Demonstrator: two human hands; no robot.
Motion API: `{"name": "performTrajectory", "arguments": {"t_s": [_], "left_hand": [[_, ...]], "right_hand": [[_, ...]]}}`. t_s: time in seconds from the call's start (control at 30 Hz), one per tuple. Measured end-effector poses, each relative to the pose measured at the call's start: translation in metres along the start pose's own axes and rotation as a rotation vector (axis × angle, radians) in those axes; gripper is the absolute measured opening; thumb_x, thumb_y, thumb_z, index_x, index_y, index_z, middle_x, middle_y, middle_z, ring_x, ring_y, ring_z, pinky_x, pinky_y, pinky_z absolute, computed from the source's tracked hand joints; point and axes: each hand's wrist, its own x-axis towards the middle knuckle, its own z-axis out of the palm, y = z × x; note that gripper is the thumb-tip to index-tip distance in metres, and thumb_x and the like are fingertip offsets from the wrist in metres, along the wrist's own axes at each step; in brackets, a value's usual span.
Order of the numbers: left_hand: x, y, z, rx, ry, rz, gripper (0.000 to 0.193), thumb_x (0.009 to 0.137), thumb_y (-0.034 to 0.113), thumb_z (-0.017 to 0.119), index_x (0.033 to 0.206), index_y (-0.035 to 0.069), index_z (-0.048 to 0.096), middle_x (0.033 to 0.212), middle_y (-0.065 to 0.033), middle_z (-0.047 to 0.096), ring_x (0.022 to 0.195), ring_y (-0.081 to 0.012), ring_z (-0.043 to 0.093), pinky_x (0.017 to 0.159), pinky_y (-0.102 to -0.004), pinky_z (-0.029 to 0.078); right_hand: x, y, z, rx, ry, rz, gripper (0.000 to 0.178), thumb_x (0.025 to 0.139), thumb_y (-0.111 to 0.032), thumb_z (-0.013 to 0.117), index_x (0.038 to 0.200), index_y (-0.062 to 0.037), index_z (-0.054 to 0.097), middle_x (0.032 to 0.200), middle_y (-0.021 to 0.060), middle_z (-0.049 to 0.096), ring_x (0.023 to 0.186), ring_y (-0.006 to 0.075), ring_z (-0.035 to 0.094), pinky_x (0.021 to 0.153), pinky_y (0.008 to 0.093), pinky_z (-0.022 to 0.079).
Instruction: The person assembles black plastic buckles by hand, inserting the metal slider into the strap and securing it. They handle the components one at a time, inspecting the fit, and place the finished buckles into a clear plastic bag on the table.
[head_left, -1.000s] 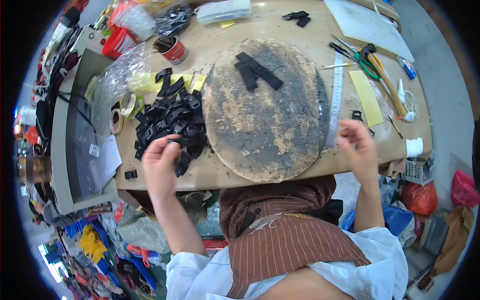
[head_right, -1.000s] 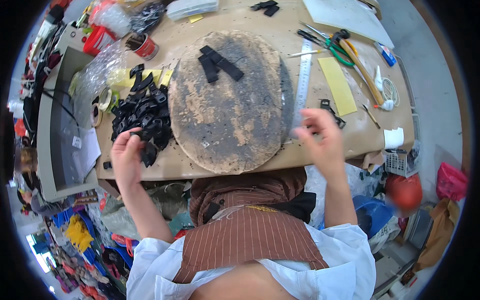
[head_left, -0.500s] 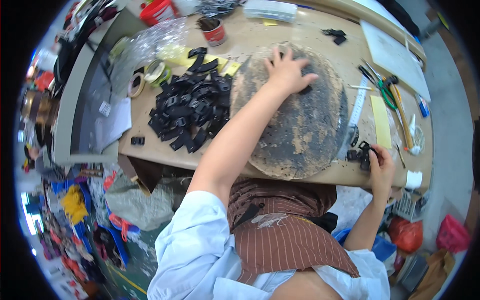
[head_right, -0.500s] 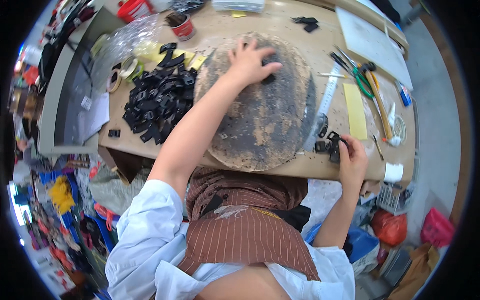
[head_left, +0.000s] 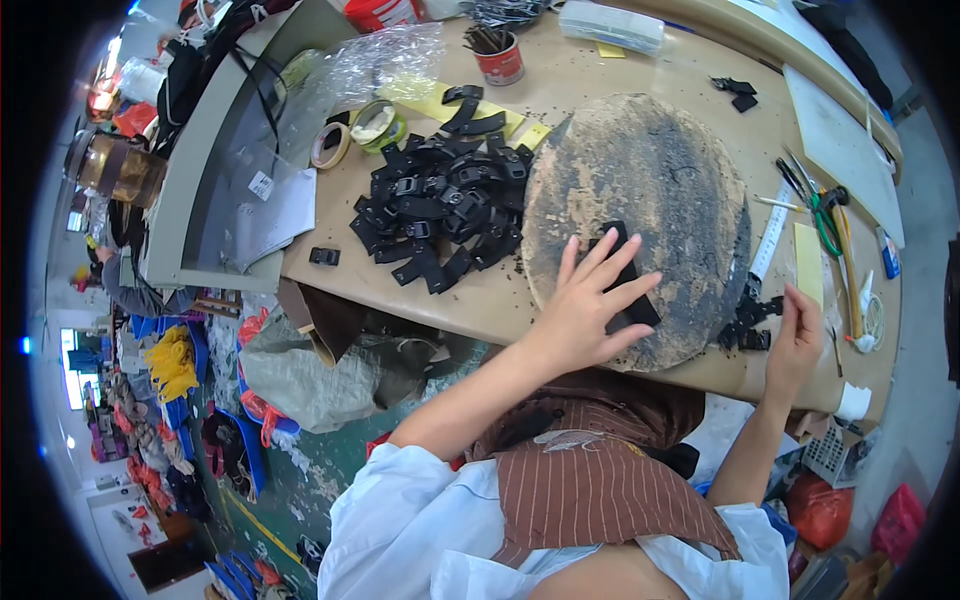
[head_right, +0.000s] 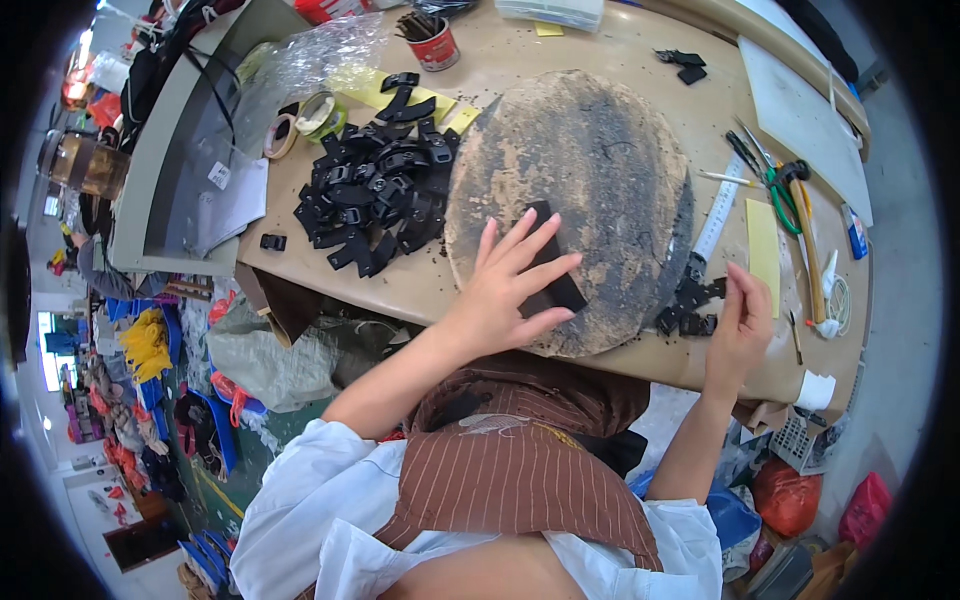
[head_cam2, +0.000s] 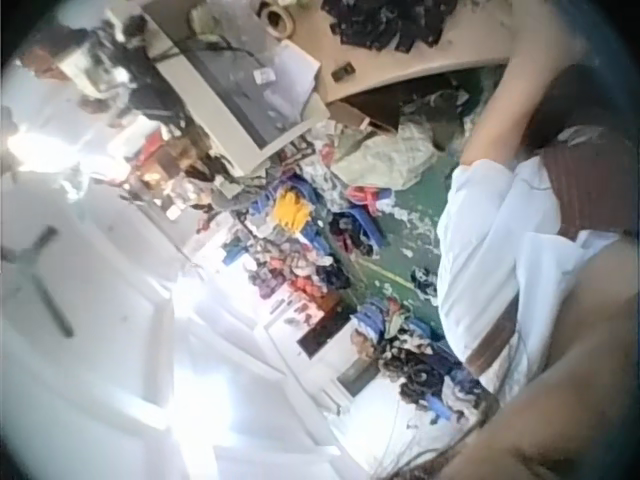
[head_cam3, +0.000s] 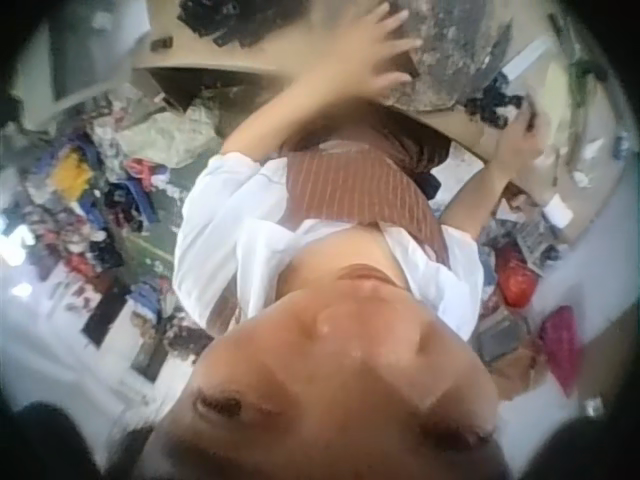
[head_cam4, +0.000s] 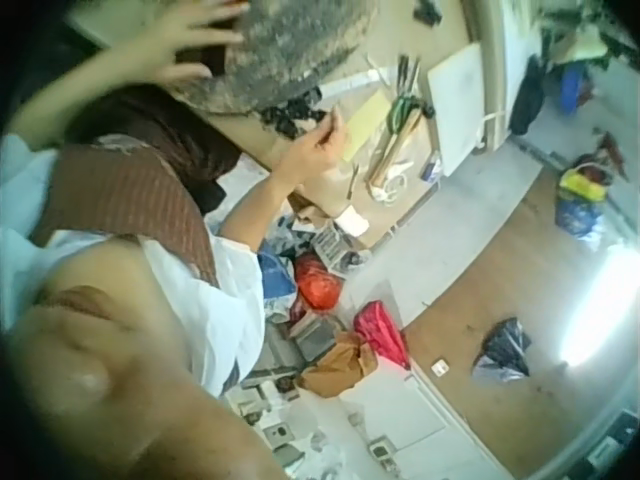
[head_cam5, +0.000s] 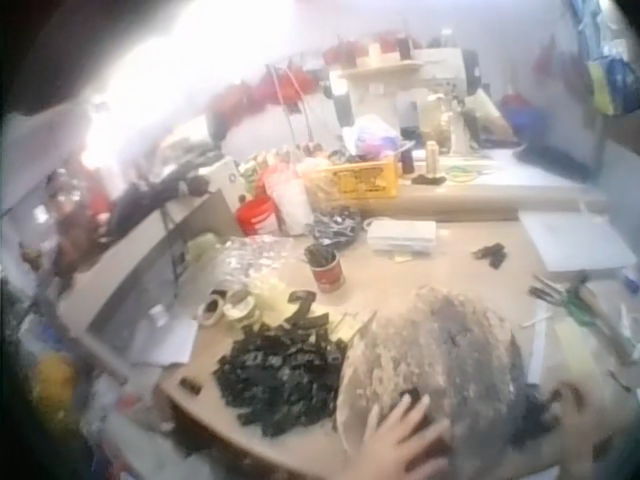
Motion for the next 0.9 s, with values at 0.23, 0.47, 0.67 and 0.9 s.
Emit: {"name": "performTrajectory", "arguments": {"t_s": [0.23,0.47,0.67,0.9], "left_hand": [[0.013,0.051,0.019,-1.125,-0.057,-0.337,0.043,0.084,0.014,0.067,0.122,0.001,0.053,0.111,-0.0115,0.062,0.099,-0.0174,0.062,0.082,-0.0274,0.049],[-0.012,0.031,-0.006,-1.291,-0.415,-0.410,0.013,0.090,0.007,0.056,0.095,-0.002,0.063,0.082,-0.0030,0.066,0.071,-0.0073,0.063,0.063,-0.0216,0.049],[-0.026,0.029,-0.025,-1.324,-0.655,-0.409,0.013,0.088,0.009,0.058,0.092,-0.001,0.065,0.080,-0.0030,0.066,0.066,-0.0079,0.063,0.059,-0.0215,0.050],[-0.034,0.030,-0.041,-1.039,-0.756,-0.586,0.012,0.086,0.010,0.060,0.091,0.000,0.066,0.075,-0.0041,0.067,0.061,-0.0075,0.063,0.054,-0.0218,0.050]], "right_hand": [[-0.032,-0.078,0.043,0.256,-0.215,-0.042,0.016,0.082,0.006,0.061,0.098,0.0018,0.062,0.088,0.0082,0.064,0.082,0.0137,0.060,0.074,0.0237,0.047],[-0.027,-0.097,0.035,0.189,-0.788,-0.230,0.036,0.068,-0.004,0.072,0.103,-0.0011,0.064,0.109,0.0149,0.054,0.099,0.0271,0.056,0.085,0.0341,0.045],[-0.016,-0.105,0.036,0.250,-1.045,-0.458,0.045,0.064,-0.021,0.080,0.104,-0.0055,0.066,0.100,0.0112,0.062,0.085,0.0236,0.062,0.072,0.0312,0.050],[-0.036,-0.121,0.048,0.155,-1.009,-0.688,0.025,0.066,-0.008,0.078,0.087,-0.0032,0.065,0.088,0.0106,0.064,0.072,0.0262,0.065,0.060,0.0334,0.053]]}}
